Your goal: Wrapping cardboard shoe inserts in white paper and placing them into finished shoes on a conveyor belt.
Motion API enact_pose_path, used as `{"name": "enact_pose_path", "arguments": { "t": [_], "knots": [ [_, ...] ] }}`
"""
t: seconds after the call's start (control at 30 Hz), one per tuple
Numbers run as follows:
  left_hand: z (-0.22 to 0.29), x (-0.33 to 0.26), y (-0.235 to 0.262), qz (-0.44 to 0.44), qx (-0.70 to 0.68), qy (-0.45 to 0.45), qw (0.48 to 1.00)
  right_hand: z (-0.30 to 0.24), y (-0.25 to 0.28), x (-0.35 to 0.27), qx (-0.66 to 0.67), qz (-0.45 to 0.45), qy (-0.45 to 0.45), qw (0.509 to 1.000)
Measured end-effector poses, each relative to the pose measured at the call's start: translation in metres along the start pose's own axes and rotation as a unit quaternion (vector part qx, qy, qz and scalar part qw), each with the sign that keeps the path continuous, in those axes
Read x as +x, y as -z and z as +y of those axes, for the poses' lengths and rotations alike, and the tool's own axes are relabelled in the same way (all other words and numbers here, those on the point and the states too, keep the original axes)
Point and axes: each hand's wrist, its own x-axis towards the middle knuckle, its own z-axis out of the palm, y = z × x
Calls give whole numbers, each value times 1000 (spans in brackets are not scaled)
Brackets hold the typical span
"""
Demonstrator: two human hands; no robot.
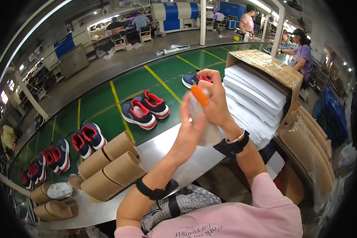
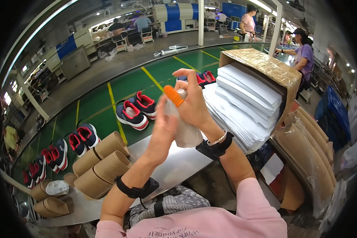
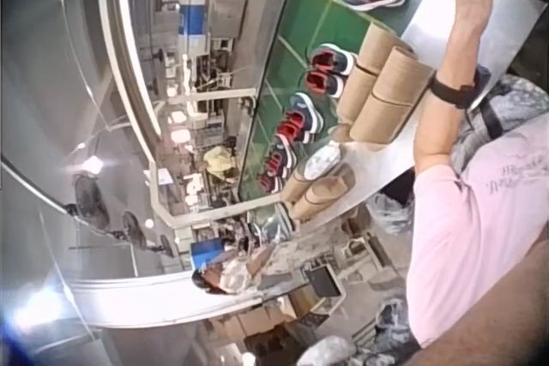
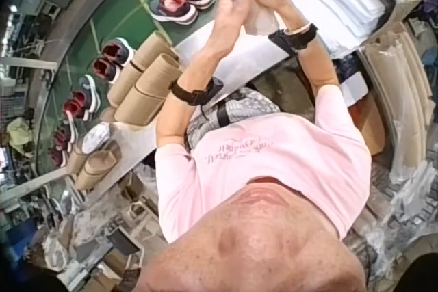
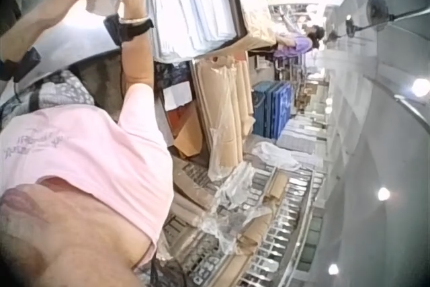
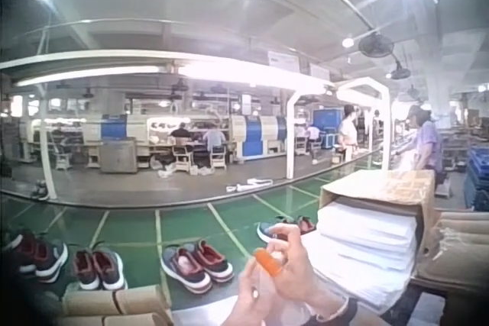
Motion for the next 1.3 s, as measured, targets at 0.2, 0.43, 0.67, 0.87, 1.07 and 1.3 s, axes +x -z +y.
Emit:
{"name": "enact_pose_path", "arguments": {
  "t": [0.2, 0.43, 0.67, 0.87, 1.07, 1.3],
  "knots": [
    [14, 23, 38, 49, 105, -56, 992, 8, -19, -8, 162, -53, -68, 983],
    [26, 94, 109, 45, 157, -4, 987, 48, -51, 1, -50, -86, -28, 995],
    [-36, 190, 215, -22, 628, 85, 773, 140, -40, 28, -227, -285, -199, 910],
    [-147, 194, 255, -28, 713, 155, 683, 204, -107, 69, -266, -552, -122, 781],
    [-151, 209, 248, -56, 635, 199, 745, 257, -168, 47, -293, -504, -67, 810],
    [-156, 216, 236, -108, 638, 138, 750, 316, -165, 30, -301, -469, -78, 827]
  ]
}}
